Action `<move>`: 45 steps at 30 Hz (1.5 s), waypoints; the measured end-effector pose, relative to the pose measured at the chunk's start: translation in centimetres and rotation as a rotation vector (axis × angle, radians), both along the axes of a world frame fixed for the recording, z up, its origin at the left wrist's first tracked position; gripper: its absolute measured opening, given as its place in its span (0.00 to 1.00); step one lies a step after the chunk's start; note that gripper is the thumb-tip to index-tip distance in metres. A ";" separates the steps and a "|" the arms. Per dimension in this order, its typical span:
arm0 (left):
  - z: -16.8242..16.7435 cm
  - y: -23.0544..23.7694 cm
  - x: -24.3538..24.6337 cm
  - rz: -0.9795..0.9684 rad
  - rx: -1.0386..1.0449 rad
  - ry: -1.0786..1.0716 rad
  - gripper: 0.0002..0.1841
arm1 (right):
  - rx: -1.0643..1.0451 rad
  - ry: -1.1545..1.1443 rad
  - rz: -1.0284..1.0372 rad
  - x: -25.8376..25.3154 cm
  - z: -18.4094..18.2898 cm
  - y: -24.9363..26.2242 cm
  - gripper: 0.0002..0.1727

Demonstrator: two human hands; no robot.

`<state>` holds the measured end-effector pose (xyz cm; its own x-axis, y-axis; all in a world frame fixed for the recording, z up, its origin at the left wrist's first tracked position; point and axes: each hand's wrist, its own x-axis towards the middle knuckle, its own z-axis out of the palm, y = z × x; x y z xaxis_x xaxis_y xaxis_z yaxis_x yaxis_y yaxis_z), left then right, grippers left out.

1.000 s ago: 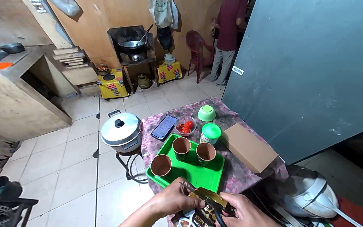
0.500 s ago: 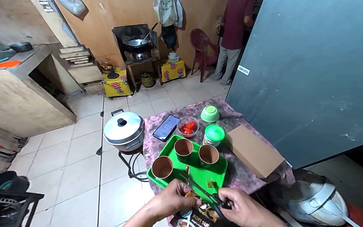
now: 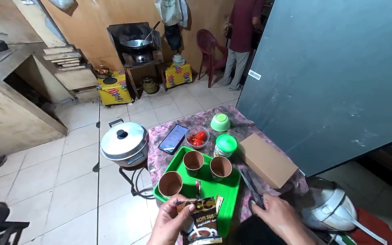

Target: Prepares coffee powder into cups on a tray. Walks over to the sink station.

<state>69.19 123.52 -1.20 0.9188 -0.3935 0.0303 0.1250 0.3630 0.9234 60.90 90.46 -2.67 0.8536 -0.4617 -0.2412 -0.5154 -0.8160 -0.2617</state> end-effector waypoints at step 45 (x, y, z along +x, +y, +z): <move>0.1 -3.9 -2.1 -0.044 -0.099 0.151 0.29 | 1.127 -0.914 0.307 0.1 0.4 13.9 0.51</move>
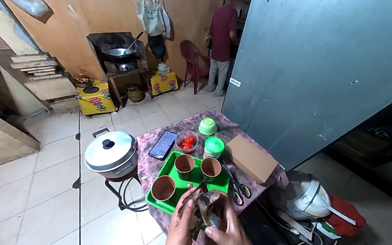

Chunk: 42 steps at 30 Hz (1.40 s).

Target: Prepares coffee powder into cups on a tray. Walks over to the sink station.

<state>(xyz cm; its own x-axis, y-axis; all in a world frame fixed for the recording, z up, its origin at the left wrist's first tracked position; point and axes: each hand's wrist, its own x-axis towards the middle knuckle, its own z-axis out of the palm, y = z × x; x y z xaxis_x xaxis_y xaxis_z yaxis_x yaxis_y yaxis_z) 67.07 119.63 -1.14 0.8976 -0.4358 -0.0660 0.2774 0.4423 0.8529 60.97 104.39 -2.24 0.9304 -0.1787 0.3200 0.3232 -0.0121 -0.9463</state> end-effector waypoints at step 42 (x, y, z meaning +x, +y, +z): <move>1.0 5.8 0.0 -0.001 -0.019 -0.151 0.22 | -1.946 0.477 0.098 13.5 13.0 -2.3 0.62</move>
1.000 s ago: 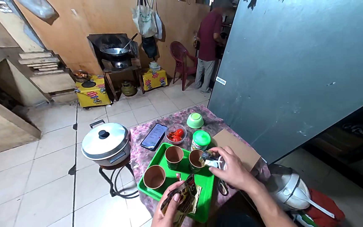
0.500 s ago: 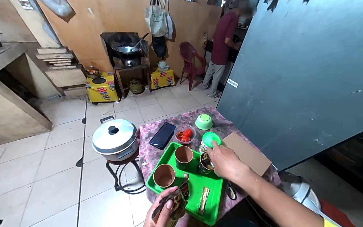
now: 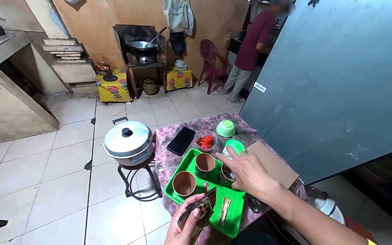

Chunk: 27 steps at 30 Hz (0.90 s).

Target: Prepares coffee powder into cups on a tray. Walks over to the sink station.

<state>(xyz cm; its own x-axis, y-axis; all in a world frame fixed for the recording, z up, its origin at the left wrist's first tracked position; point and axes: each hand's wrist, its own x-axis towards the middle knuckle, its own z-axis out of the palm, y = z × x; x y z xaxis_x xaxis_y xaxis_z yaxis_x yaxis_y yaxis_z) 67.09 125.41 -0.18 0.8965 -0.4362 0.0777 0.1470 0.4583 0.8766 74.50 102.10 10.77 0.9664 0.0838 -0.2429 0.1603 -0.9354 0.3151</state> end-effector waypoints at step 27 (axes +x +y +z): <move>2.9 0.7 1.1 0.276 -0.103 0.147 0.22 | 1.545 -0.626 0.063 -9.8 -10.6 6.8 0.33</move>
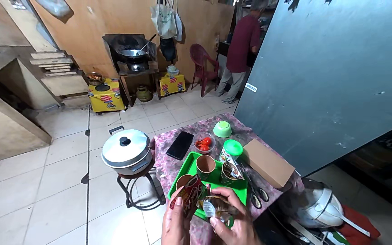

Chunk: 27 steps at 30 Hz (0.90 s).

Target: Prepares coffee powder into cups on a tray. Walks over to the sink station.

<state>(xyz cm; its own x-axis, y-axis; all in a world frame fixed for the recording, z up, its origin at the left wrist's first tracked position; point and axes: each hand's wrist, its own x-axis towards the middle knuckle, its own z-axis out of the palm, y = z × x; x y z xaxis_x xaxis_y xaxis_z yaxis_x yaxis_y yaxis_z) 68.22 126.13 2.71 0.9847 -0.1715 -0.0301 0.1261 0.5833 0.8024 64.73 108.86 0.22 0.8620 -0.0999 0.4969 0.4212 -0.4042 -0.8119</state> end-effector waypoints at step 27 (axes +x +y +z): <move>-3.5 13.0 5.9 0.100 0.007 0.052 0.15 | -1.432 1.107 -0.169 16.3 12.0 -0.2 0.39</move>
<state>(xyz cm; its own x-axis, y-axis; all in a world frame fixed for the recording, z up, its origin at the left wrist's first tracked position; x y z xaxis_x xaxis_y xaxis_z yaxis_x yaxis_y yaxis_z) 74.14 139.16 -0.78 0.9940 -0.0717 -0.0826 0.1090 0.5897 0.8002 81.01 108.69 12.18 0.8443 -0.2694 -0.4632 -0.1261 -0.9400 0.3170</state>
